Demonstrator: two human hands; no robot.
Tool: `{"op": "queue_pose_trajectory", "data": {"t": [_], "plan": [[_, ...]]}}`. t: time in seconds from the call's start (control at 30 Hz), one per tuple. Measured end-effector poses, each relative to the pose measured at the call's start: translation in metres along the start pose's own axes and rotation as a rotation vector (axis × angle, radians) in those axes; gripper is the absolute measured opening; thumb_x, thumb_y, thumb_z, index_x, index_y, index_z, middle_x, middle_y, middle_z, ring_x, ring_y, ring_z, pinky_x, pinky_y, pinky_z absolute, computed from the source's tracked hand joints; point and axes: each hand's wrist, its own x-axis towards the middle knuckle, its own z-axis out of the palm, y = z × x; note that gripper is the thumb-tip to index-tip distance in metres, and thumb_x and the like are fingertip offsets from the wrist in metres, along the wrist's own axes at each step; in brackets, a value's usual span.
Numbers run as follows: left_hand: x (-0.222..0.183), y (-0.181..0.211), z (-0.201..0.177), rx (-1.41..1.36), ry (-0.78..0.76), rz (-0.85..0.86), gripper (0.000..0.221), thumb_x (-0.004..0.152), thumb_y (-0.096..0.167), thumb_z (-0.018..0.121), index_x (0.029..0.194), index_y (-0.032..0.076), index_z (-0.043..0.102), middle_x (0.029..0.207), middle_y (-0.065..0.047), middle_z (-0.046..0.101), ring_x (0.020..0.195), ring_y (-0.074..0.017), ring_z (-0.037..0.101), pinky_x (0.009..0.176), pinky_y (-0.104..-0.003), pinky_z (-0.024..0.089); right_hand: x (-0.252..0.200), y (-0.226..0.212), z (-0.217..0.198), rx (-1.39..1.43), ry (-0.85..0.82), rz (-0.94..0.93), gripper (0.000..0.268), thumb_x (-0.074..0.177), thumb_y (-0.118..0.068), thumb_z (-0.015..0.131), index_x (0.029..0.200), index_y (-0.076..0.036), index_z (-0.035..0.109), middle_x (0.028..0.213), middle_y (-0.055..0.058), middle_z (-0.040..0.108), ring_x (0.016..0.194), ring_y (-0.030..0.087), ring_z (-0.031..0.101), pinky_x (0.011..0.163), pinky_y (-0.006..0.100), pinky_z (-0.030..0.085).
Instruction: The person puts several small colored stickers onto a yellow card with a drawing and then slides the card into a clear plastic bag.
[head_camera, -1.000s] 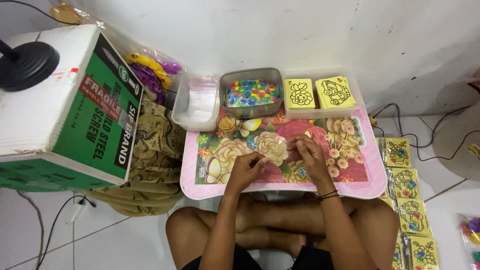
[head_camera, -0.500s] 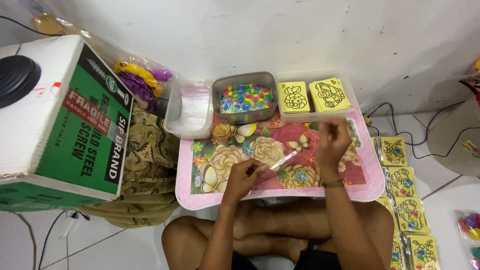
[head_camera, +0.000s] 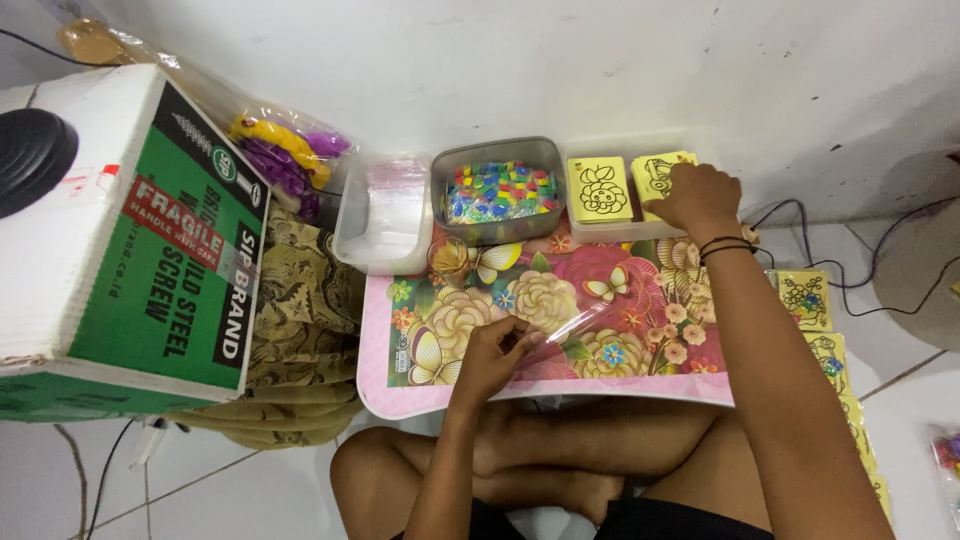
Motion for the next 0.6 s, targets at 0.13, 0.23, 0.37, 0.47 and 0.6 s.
{"op": "queue_pose_trajectory", "data": {"t": [0.13, 0.23, 0.37, 0.47, 0.6], "plan": [[-0.001, 0.002, -0.001, 0.002, -0.008, -0.004, 0.014, 0.089, 0.022, 0.08, 0.086, 0.009, 0.075, 0.061, -0.01, 0.068, 0.056, -0.0174, 0.056, 0.055, -0.03, 0.046, 0.012, 0.009, 0.01, 0.017, -0.008, 0.002, 0.056, 0.081, -0.047, 0.075, 0.125, -0.013, 0.076, 0.11, 0.023, 0.076, 0.102, 0.05, 0.072, 0.085, 0.056, 0.047], [-0.001, -0.004, -0.001, 0.011, -0.011, 0.017, 0.015, 0.09, 0.023, 0.079, 0.086, 0.009, 0.075, 0.061, -0.01, 0.067, 0.057, -0.0169, 0.056, 0.055, -0.031, 0.045, 0.008, 0.008, 0.009, 0.032, 0.043, -0.003, 0.056, 0.078, -0.048, 0.073, 0.12, -0.011, 0.078, 0.102, 0.025, 0.077, 0.095, 0.053, 0.073, 0.078, 0.054, 0.05], [-0.003, -0.007, 0.0, 0.013, -0.013, 0.018, 0.014, 0.09, 0.023, 0.079, 0.086, 0.009, 0.075, 0.059, -0.01, 0.063, 0.057, -0.0175, 0.054, 0.055, -0.032, 0.044, -0.014, -0.015, -0.01, -0.002, 0.037, 0.003, 0.052, 0.085, -0.041, 0.072, 0.119, -0.001, 0.076, 0.104, 0.025, 0.075, 0.1, 0.05, 0.071, 0.079, 0.056, 0.054], [-0.004, -0.003, -0.001, 0.015, -0.009, 0.015, 0.014, 0.09, 0.023, 0.079, 0.086, 0.01, 0.075, 0.06, -0.009, 0.063, 0.058, -0.0169, 0.054, 0.056, -0.031, 0.044, -0.01, -0.02, -0.002, -0.023, 0.071, -0.007, 0.048, 0.086, -0.038, 0.072, 0.115, 0.0, 0.076, 0.101, 0.024, 0.076, 0.098, 0.049, 0.072, 0.078, 0.055, 0.055], [-0.005, -0.005, 0.0, 0.017, -0.012, 0.014, 0.017, 0.09, 0.025, 0.08, 0.086, 0.01, 0.075, 0.06, -0.009, 0.064, 0.058, -0.0168, 0.054, 0.056, -0.031, 0.044, 0.013, -0.006, 0.029, -0.063, 0.126, -0.018, 0.04, 0.088, -0.037, 0.071, 0.107, -0.004, 0.079, 0.093, 0.02, 0.076, 0.091, 0.047, 0.074, 0.074, 0.053, 0.056]]}}
